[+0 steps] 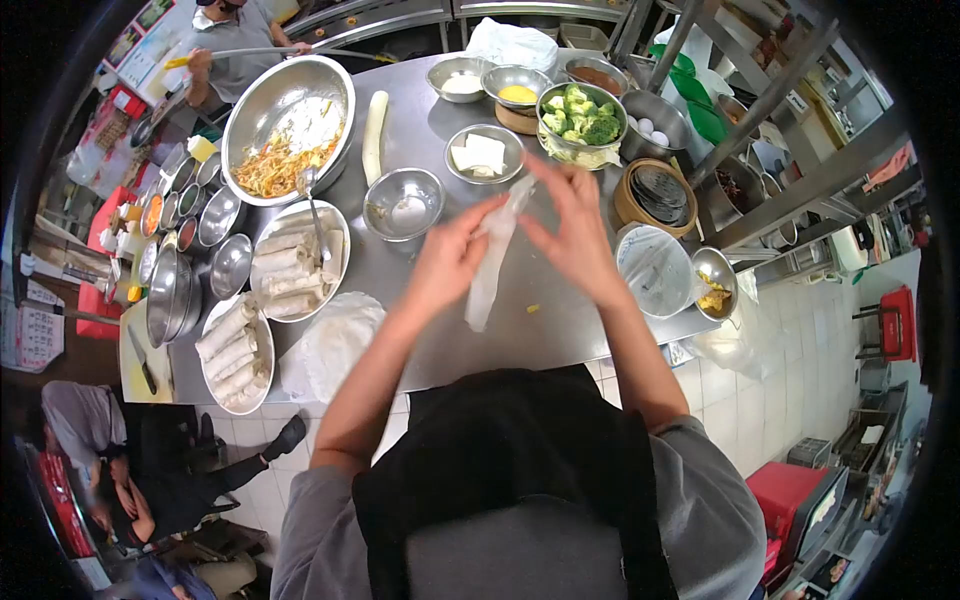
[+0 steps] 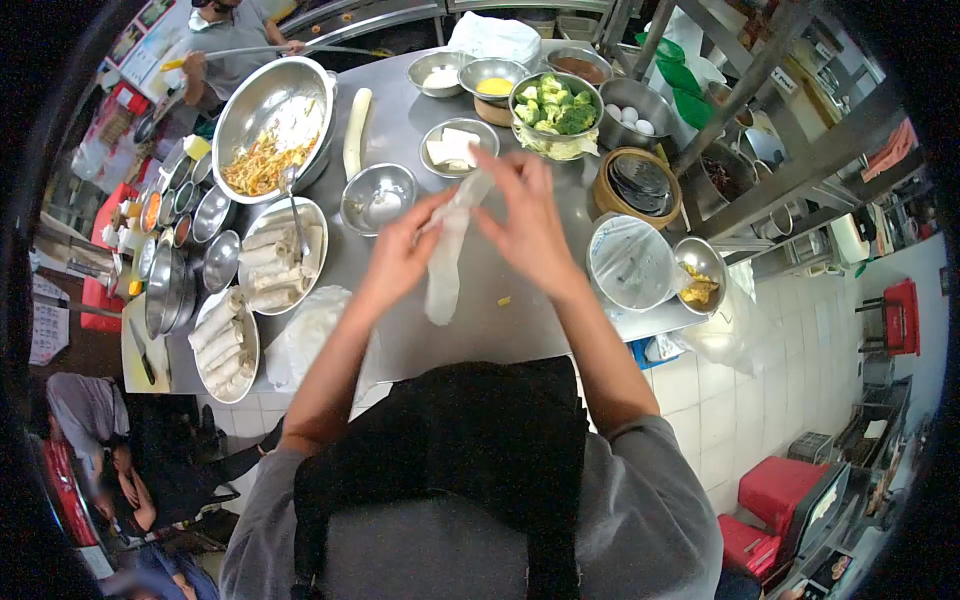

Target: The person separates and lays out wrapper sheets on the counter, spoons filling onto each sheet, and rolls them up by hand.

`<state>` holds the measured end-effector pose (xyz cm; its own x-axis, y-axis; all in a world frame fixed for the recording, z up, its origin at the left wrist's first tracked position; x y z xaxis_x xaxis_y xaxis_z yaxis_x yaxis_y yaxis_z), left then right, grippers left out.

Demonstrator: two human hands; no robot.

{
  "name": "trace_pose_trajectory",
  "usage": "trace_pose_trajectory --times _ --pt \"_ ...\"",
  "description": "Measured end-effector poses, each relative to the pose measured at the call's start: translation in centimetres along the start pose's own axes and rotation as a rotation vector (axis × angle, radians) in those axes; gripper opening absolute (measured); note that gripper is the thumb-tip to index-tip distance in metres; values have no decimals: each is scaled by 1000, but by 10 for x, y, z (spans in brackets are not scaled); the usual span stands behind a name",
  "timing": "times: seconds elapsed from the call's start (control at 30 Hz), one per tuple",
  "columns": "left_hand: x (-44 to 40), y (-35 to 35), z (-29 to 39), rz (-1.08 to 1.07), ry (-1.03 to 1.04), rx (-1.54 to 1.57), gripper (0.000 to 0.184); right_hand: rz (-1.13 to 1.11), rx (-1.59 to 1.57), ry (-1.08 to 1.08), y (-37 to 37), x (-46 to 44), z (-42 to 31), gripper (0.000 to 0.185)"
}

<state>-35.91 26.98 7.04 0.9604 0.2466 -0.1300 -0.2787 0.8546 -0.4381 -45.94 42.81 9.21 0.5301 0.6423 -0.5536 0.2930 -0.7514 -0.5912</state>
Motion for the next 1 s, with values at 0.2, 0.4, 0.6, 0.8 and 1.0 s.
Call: trace_pose_trajectory --times 0.2,0.4,0.6,0.8,1.0 --pt "-14 -45 48 26 276 -130 59 49 -99 -236 -36 -34 18 33" --pt "54 -21 -20 222 472 -387 39 -158 240 -353 -35 45 5 53" --pt "142 40 -127 -35 299 -484 32 -513 109 -172 44 165 53 46" --pt "138 44 -155 111 -88 -200 11 -400 -114 -8 58 172 91 26" --pt "120 55 -159 401 -344 -264 20 -70 -40 342 88 159 90 26"
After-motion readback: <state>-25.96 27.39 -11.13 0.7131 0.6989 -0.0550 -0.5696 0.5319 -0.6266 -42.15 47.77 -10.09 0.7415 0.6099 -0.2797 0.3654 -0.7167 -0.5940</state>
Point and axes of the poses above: each hand's wrist, its own x-axis away from the middle knuckle, its own y-axis out of the palm, z = x × y, the point moved 3 cm from there along -x, towards the middle knuckle, and after that the axes turned 9 degrees about -y, right-handed, at the moved point
